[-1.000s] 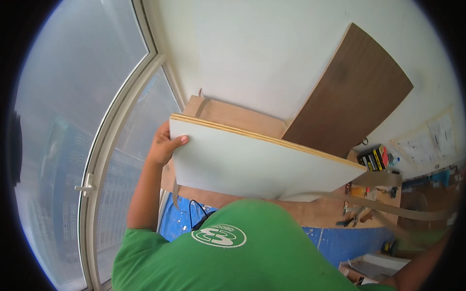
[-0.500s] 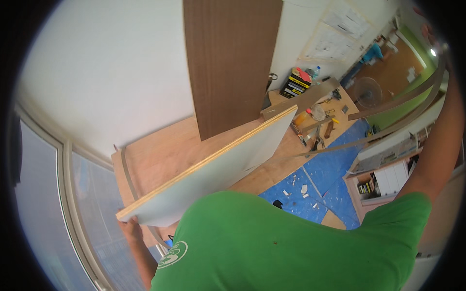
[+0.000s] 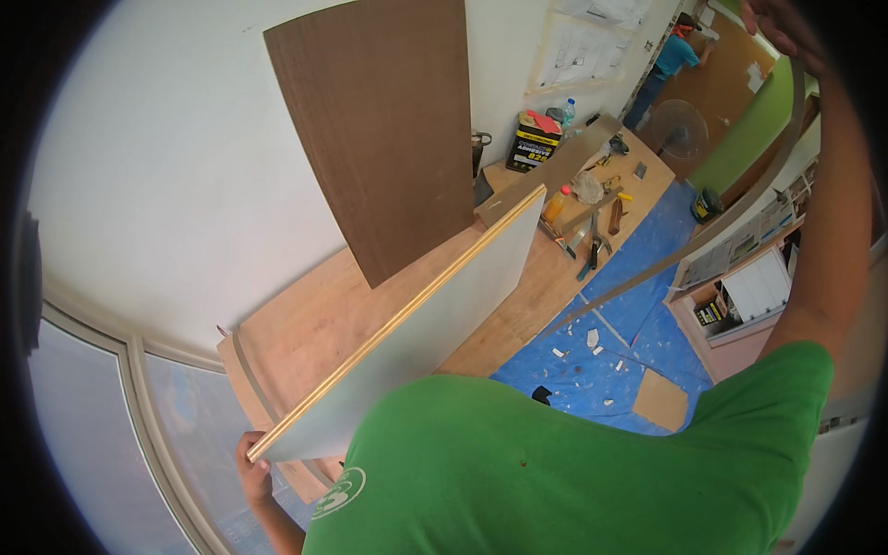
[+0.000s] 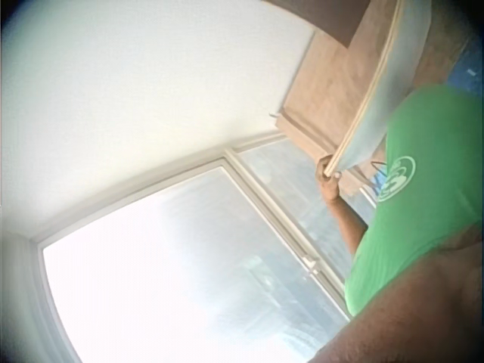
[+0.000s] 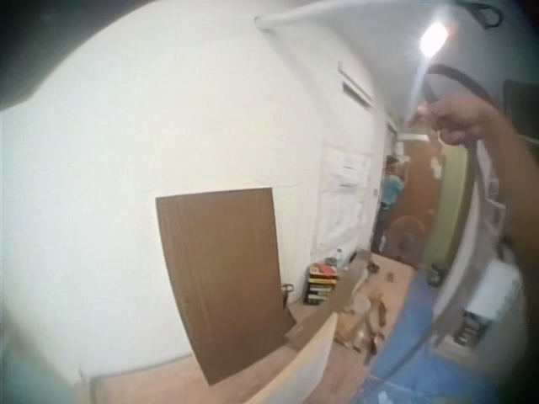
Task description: The person applies a strip of edge banding to the edge of a white board. They peel the backing and press the banding along the edge, smoothing it into place.
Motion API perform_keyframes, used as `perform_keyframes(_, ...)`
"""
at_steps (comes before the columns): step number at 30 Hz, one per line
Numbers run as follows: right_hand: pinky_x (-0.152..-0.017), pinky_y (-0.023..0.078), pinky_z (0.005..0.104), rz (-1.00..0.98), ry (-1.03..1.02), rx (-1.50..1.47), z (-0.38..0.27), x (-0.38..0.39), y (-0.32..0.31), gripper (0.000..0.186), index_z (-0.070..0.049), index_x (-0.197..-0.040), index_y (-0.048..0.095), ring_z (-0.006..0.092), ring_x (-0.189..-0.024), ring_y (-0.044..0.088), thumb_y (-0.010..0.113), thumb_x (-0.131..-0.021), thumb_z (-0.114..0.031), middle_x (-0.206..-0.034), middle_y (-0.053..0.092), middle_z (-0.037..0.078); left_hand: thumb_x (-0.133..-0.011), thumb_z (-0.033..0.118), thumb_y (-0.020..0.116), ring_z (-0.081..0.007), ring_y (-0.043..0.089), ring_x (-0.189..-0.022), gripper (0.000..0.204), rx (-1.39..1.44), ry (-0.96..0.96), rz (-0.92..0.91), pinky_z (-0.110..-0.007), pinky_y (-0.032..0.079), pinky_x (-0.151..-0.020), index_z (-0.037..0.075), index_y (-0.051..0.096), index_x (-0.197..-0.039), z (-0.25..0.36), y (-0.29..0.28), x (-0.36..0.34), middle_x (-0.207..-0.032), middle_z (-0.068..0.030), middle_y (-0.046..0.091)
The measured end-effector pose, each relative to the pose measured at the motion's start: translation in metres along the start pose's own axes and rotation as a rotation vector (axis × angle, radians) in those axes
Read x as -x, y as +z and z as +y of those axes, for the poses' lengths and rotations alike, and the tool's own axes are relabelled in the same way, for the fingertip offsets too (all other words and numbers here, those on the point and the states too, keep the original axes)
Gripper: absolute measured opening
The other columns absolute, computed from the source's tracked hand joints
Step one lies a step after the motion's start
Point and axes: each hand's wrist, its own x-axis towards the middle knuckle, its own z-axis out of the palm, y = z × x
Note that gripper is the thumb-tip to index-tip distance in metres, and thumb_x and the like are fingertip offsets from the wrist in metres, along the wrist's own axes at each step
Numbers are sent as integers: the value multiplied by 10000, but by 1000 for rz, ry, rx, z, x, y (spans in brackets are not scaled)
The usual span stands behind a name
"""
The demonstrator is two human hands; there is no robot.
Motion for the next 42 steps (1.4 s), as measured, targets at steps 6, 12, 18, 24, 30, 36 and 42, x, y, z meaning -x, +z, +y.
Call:
perform_keyframes(6,-355,337,212,-21,139,-567,32,-15,60,383,20,-1209,618,71,-431,480,684,-992,-289,-679,647,40,-636,316,930,-138,622,-740,513,-371,-48,-79,-291,486,-649,-25,693,-938,52,4,-4,-816,-44,670)
perform_keyframes(12,-394,404,242,-366,44,-352,20,-36,121,562,71,-1379,520,103,-490,563,625,-1028,-355,-766,706,98,-607,192,925,-219,700,-719,391,-902,-108,-92,-364,548,-703,-30,725,-861,114,64,-12,-780,-128,730)
perform_keyframes(18,-508,490,252,-719,-19,-97,-1,-43,145,531,10,-1387,531,102,-595,609,539,-1066,-412,-809,685,71,-596,220,902,-343,705,-796,436,-1139,-7,-82,-399,548,-742,-28,722,-907,133,148,-20,-850,-191,720)
perform_keyframes(24,-485,426,284,-632,-186,-18,33,-45,172,346,-42,-1144,678,105,-505,548,636,-966,-335,-722,651,51,-643,188,851,-369,693,-831,346,-1222,-30,40,-432,549,-764,-16,689,-871,129,196,-16,-873,-180,707)
perform_keyframes(30,-631,453,378,-549,-587,108,56,-50,169,275,-27,-1001,654,222,-646,613,651,-934,-293,-691,614,94,-699,125,803,-354,705,-898,313,-1137,35,83,-426,561,-813,12,684,-965,122,227,-3,-927,-166,707)
perform_keyframes(36,-594,435,393,-370,-724,59,46,-59,192,307,-18,-946,654,218,-601,564,654,-942,-324,-667,577,110,-724,125,812,-338,721,-941,322,-1117,72,117,-417,573,-849,8,685,-997,120,247,4,-946,-165,714)
perform_keyframes(42,-606,453,429,-237,-971,-196,33,-85,251,359,0,-966,657,298,-620,578,669,-934,-358,-708,605,155,-716,136,846,-324,731,-933,365,-1074,39,162,-397,580,-863,-16,686,-1006,120,256,4,-956,-170,720)
